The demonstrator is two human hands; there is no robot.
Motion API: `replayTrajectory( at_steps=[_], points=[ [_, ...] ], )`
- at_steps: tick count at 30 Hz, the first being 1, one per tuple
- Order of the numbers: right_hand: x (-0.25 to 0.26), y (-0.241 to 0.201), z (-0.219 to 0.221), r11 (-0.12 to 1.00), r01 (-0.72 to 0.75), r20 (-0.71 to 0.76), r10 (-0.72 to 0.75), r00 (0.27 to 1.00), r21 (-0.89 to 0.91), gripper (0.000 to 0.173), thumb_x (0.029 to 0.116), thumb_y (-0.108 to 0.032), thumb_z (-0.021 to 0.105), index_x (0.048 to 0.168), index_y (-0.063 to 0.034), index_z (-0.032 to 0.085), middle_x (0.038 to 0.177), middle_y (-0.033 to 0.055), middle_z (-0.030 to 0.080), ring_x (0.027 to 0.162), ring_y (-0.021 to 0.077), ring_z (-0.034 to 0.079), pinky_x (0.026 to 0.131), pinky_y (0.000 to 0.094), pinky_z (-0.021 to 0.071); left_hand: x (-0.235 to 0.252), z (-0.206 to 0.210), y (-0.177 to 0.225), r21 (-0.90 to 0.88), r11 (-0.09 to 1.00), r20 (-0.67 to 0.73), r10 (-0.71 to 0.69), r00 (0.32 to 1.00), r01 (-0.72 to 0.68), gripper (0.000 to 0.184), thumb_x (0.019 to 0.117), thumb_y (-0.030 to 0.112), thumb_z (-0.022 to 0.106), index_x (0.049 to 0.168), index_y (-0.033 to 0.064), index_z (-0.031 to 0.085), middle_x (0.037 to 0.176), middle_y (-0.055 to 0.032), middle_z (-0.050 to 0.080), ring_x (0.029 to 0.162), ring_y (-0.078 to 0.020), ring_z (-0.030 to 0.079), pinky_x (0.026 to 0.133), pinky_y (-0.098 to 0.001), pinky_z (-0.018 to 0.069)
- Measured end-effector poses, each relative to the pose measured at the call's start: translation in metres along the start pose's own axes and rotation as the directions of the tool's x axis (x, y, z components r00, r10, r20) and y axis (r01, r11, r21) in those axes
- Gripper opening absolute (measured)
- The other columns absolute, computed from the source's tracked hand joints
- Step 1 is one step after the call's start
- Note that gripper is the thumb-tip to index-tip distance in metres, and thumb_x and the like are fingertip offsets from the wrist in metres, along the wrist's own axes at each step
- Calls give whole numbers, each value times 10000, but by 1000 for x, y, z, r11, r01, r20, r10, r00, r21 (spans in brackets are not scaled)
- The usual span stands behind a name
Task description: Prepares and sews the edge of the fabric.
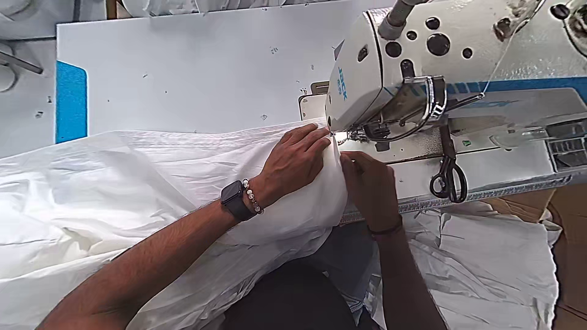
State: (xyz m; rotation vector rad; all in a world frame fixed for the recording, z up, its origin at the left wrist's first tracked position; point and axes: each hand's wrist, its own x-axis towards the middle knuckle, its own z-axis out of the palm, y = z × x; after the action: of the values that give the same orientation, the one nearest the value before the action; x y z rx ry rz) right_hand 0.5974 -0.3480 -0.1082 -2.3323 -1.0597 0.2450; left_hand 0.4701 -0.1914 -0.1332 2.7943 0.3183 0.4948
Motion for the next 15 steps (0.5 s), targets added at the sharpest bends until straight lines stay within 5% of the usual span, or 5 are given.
replayTrajectory(
  at_steps=[1,3,4,8,15],
  points=[
    [9,9,-11,999,4,-69,-7,998,-33,246,1029,-306,593,1078,-115,739,716,54,650,600,215,619,535,456,505,-2,0,-2,-24,1000,6,15,1000,-15,338,1030,202,459,1234,100,709,1387,-64,647,1370,-266,535,1151,-437,407],
    [31,36,-31,985,43,-144,-68,987,-169,240,1005,-205,584,1155,-65,708,1063,156,697,943,316,695,760,525,574,-3,-1,-4,-51,997,-2,51,999,-51,326,1027,207,476,1217,107,722,1377,-61,655,1360,-272,541,1145,-445,410],
    [43,53,-37,970,88,-159,-127,979,-228,246,980,-152,573,1158,-55,712,1127,198,689,1057,379,671,834,564,549,-2,-2,-6,-51,996,-8,71,997,-71,322,1025,210,485,1213,112,728,1372,-57,659,1357,-277,542,1142,-450,410],
    [57,74,-52,913,248,-62,-282,957,-325,149,935,-85,606,1004,-73,736,989,196,707,968,413,680,772,595,529,-2,-4,-18,-46,989,1,144,990,-144,323,1033,227,500,1239,147,736,1387,-22,660,1381,-272,526,1160,-449,396],
    [7,36,3,971,186,-114,-204,972,-150,247,997,-326,659,1172,-199,778,1012,119,671,941,302,635,775,445,535,0,0,-34,-59,977,25,208,978,-206,371,1045,259,478,1334,173,694,1409,-2,647,1398,-235,508,1180,-430,379]
  ],
)
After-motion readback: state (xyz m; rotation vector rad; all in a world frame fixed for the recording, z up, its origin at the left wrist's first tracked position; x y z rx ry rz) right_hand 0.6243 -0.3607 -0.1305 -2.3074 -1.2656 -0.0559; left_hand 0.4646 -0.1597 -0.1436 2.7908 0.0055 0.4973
